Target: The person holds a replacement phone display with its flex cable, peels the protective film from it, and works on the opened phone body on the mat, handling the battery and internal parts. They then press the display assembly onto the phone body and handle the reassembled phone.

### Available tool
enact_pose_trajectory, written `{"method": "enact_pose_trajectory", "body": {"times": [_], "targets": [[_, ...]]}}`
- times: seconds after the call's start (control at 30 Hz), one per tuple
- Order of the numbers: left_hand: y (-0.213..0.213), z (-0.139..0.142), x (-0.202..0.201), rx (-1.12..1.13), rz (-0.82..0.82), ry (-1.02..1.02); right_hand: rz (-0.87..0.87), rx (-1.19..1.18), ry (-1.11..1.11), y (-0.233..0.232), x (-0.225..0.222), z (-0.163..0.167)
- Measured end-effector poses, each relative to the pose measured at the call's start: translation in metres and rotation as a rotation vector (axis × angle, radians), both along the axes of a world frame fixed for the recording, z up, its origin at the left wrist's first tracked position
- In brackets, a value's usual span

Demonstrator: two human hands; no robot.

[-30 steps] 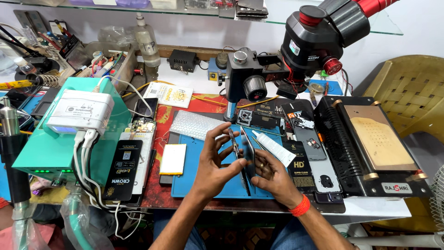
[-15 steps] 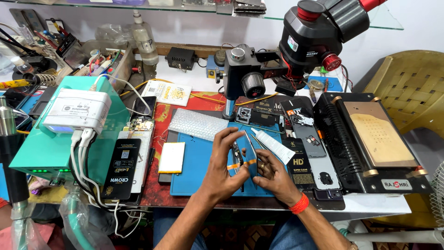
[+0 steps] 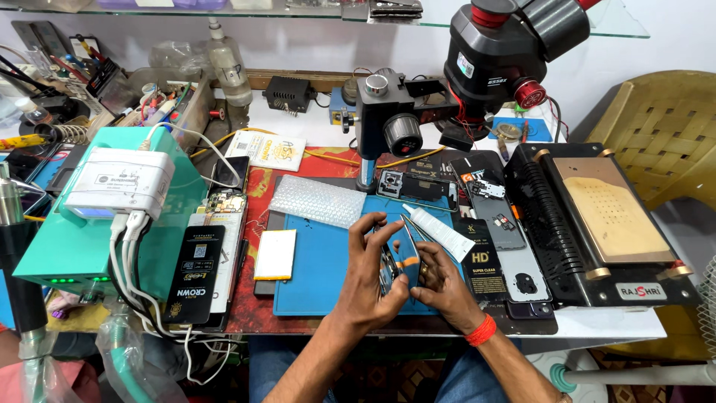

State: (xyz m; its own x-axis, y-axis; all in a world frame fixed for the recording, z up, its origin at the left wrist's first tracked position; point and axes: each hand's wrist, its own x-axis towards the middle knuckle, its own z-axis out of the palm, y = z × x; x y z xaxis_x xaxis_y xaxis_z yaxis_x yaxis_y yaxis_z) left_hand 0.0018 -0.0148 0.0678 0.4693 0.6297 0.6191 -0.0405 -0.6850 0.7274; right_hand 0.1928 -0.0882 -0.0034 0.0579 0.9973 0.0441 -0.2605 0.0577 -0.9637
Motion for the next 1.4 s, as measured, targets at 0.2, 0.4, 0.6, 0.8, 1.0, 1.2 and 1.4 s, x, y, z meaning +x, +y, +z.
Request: {"method": "enact_pose_trajectory", "body": {"times": [0.2,0.4,0.6,0.8,1.0,1.2,1.4], "targets": [[-0.001,-0.008,0.008,0.055,0.006,0.016,-0.007,0.054,0.008,-0.001,0.007,-0.010],[-0.002,-0.015,0.011,0.075,0.020,0.048,0.018,0.027,0.003,-0.004,0.010,-0.010],[-0.006,-0.023,0.018,-0.081,-0.100,-0.091,0.021,0.012,-0.054,-0.004,0.009,-0.002],[-0.004,-0.027,0.019,-0.158,-0.138,-0.044,0.023,-0.050,-0.104,-0.004,0.007,0.006],[-0.008,-0.027,0.020,-0.178,-0.122,-0.095,-0.060,0.209,-0.118,-0.013,0.010,0.047],[-0.009,-0.030,0.023,-0.166,-0.079,-0.105,-0.407,0.220,-0.694,-0.031,-0.010,0.093],[-0.013,-0.028,0.024,-0.105,-0.045,-0.135,-0.559,0.280,-0.845,-0.030,-0.037,0.119]]}}
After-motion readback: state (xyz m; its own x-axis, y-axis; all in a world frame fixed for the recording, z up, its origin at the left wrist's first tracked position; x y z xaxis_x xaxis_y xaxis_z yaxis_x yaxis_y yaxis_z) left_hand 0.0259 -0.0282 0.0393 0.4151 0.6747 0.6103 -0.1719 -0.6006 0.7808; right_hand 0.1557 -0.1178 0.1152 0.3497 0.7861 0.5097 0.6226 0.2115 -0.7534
